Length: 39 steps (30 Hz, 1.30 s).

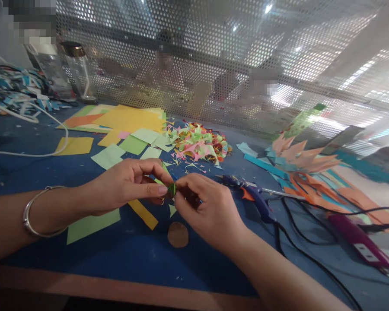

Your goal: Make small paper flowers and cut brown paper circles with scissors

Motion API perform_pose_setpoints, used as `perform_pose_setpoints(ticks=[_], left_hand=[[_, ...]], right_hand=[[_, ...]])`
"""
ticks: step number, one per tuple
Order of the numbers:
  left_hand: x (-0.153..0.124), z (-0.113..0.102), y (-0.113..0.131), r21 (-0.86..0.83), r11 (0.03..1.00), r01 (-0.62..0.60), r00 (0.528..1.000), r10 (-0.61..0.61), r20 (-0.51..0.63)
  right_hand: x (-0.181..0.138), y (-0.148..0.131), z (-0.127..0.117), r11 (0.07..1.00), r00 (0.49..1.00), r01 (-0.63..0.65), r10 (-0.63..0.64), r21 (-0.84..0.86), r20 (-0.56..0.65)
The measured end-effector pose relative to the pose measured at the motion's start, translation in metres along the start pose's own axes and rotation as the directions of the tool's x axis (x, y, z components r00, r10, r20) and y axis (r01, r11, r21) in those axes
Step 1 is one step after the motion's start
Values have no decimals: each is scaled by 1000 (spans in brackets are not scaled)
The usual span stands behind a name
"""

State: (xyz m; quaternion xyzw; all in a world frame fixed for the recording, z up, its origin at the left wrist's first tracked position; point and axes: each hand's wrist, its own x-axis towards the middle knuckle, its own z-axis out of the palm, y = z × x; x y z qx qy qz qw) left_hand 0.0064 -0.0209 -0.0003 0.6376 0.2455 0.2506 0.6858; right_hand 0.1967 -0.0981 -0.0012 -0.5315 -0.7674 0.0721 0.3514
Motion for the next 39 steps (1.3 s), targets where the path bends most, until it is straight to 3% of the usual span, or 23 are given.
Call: perform_pose_setpoints(ticks=[12,17,22,29,34,39], left_hand=[[3,-3,-1,68,997,-36,999,33,42],[1,0,-1,221,972,-84,996,91,-22],[0,6,-2,444,881,-163,974,217,-72],[-1,6,-3,548,816,-183,959,271,-83],[-4,5,-2,747,620,-241,921,388,-25],[-3,2,-2,765,587,-267,915,404,9]], right_hand=[[-1,1,-1,1000,999,-26,26,-12,25],[-1,3,-1,1000,998,-28,28,-6,47],[0,3,1,999,998,-35,36,-17,45],[1,2,4,999,999,-25,26,-20,25],[0,1,4,999,999,-33,33,-18,20],[0,1,4,999,998,-46,47,-23,37]])
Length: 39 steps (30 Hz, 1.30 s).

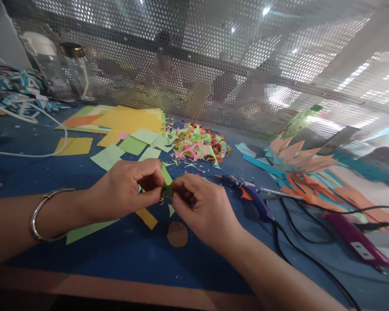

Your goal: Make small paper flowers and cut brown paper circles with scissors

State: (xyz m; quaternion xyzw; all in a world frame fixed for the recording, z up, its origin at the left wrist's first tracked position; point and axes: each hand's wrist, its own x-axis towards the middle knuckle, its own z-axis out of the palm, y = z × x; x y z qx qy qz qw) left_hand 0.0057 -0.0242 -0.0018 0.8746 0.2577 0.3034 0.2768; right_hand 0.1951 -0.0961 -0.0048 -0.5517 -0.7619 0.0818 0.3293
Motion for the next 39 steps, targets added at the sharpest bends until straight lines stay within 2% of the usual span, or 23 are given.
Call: perform_pose_setpoints(ticks=[6,10,14,18,22,28,39], left_hand=[[1,2,-2,-92,995,25,1000,-23,20],[2,4,-3,-256,962,94,995,-85,47],[5,5,-6,-482,854,197,979,-141,150],[8,3,-7,-565,778,274,960,-187,208],[9,-1,-4,-632,665,397,917,-312,248],[11,-3,-1,-670,515,535,842,-391,373],[13,-11,-4,-610,452,651,759,-395,518]], right_hand=[[0,0,0,999,1000,-11,10,32,22],[-3,1,0,999,1000,-18,17,47,14],[-4,2,-1,999,1000,-10,9,53,15],[-4,3,-3,997,999,1,-4,72,43],[-5,3,-5,996,999,19,-22,84,34],[-4,2,-4,989,994,46,-59,140,93],[-6,1,-4,978,983,-1,-37,207,180]])
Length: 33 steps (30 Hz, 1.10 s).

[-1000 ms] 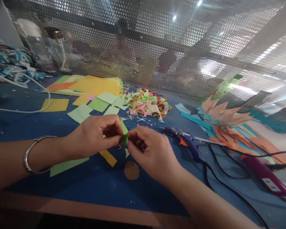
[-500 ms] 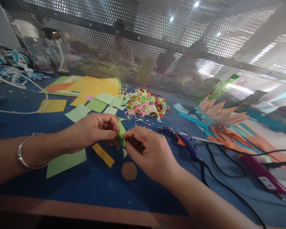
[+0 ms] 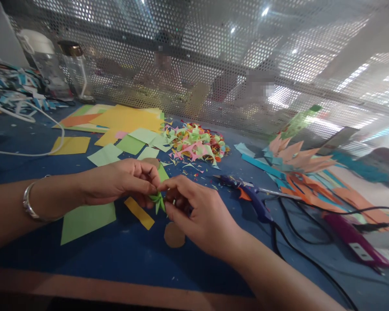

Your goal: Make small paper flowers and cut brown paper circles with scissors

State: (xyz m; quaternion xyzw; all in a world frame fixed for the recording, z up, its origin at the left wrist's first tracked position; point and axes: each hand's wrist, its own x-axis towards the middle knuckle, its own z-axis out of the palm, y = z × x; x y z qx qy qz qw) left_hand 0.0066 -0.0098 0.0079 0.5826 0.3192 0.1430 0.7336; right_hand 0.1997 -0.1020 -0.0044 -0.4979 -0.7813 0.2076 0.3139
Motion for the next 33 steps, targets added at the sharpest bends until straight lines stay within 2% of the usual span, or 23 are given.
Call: perform_pose_setpoints(ticks=[4,12,15,17,20,23,25,29,31,33], left_hand=[[0,-1,2,-2,997,76,996,-76,49],[2,3,0,32,989,142,986,-144,82],[2,4,0,35,989,143,987,-145,64],[1,4,0,51,996,75,997,-76,20],[-1,3,-2,147,978,-150,982,164,-90],[-6,2,-4,361,861,-358,889,433,-151],[-11,3,-5,516,743,-426,822,556,-121],[-21,9,-5,665,569,-483,767,641,9],[-23,10,-6,675,552,-490,768,640,34],[-21,10,-8,660,587,-469,791,611,19]], right_hand=[[0,-2,-1,999,998,20,-22,33,65],[1,-5,-3,997,986,76,-75,2,150],[1,-5,-2,997,988,78,-75,-17,138],[0,-5,-2,999,994,50,-48,-21,102],[0,-3,-3,999,1000,4,-3,-31,21],[0,-3,-5,993,996,-7,-3,-118,-86],[0,-3,-5,984,990,-5,-20,-177,-139],[3,-4,-6,980,985,-4,-32,-201,-172],[4,-4,-6,979,984,3,-39,-206,-175],[4,-4,-6,976,984,8,-47,-219,-173]])
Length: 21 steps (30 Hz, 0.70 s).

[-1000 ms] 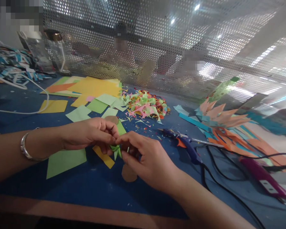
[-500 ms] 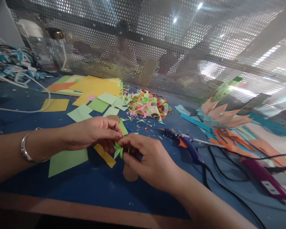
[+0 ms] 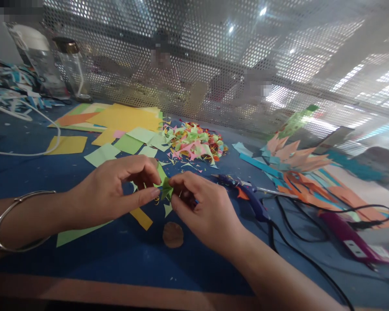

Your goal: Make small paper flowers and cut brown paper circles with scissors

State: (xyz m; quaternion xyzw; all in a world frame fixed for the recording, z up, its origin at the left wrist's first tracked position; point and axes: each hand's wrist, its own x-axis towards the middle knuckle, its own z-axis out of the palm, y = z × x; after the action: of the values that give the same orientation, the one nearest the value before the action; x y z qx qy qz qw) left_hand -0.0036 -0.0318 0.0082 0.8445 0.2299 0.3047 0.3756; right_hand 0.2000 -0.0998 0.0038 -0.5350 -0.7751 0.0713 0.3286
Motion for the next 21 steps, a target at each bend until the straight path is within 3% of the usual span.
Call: perform_pose_setpoints(ticks=[7,18,21], left_hand=[[7,4,-7,-158,979,127,992,-121,43],[6,6,-11,-216,967,135,991,-128,42],[6,6,-8,-147,985,85,996,-83,19]], right_hand=[[-3,3,2,1000,999,-4,5,-27,40],[-3,4,3,1000,999,9,-8,-28,46],[-4,5,3,999,999,4,-2,-33,48]])
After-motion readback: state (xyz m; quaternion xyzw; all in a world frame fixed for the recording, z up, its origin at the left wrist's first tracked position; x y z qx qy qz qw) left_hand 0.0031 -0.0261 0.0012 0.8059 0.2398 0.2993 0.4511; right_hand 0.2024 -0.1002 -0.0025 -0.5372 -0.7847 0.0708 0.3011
